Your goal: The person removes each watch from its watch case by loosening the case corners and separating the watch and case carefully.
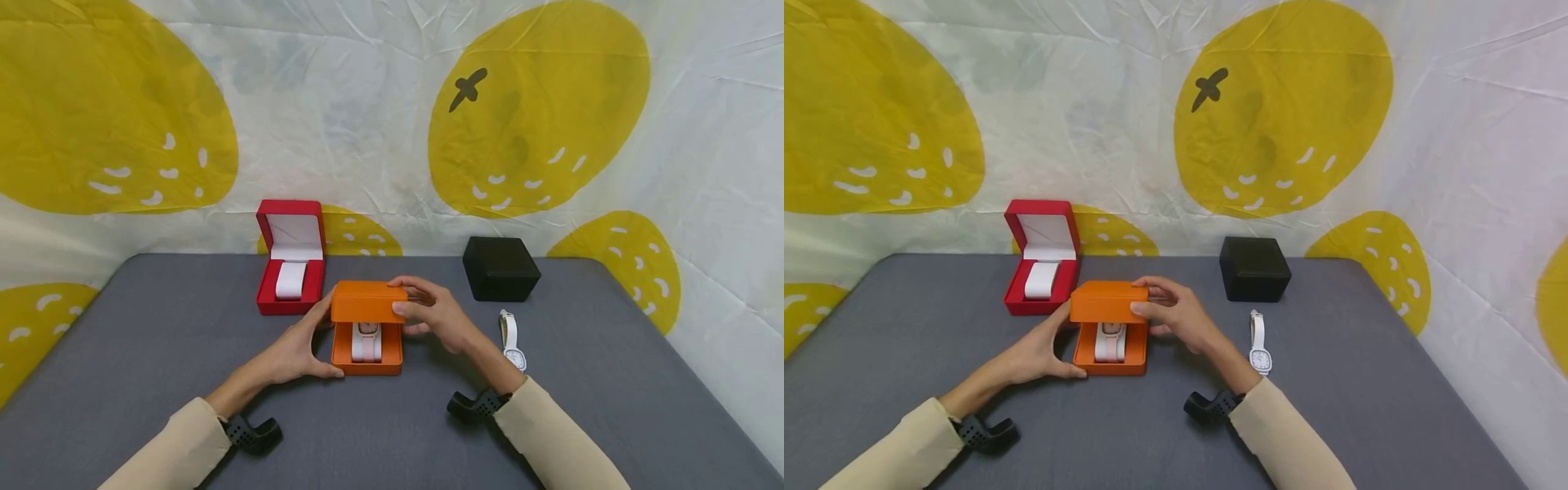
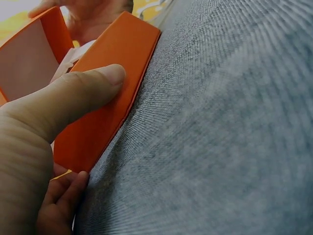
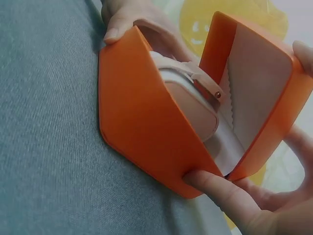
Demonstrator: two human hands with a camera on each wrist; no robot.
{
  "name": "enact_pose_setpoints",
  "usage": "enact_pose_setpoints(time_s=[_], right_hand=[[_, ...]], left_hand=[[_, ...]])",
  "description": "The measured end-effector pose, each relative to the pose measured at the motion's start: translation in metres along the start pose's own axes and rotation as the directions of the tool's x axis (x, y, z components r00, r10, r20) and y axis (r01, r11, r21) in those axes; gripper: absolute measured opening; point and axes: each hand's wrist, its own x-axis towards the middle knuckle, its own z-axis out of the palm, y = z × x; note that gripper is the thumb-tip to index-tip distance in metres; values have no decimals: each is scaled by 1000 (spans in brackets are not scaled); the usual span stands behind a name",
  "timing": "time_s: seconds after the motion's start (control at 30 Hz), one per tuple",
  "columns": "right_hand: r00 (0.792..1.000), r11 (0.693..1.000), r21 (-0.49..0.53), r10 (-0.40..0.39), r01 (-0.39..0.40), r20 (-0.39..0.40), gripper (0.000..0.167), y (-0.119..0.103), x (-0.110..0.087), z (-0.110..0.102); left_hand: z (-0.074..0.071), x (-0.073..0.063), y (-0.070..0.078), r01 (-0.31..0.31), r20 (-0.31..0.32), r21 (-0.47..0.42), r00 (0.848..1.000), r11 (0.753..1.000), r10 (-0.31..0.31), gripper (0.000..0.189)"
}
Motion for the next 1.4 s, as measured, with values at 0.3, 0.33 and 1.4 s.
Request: enact_pose_setpoints(time_s=[0.3,0.33,1.4], right_hand=[[999,1000,5,21,-21,-30,46,-3,1,2],[999,1000,4,25,-25,-30,46,-4,1,2],[980,980,68,192,-189,-49,66,-18,13,3]], left_hand=[[-1,1,2,-22,5,-19,1000,1000,22,125],[0,1,2,-20,4,-20,1000,1000,20,125],[0,-1,0,31,26,-2,999,1000,-31,123]])
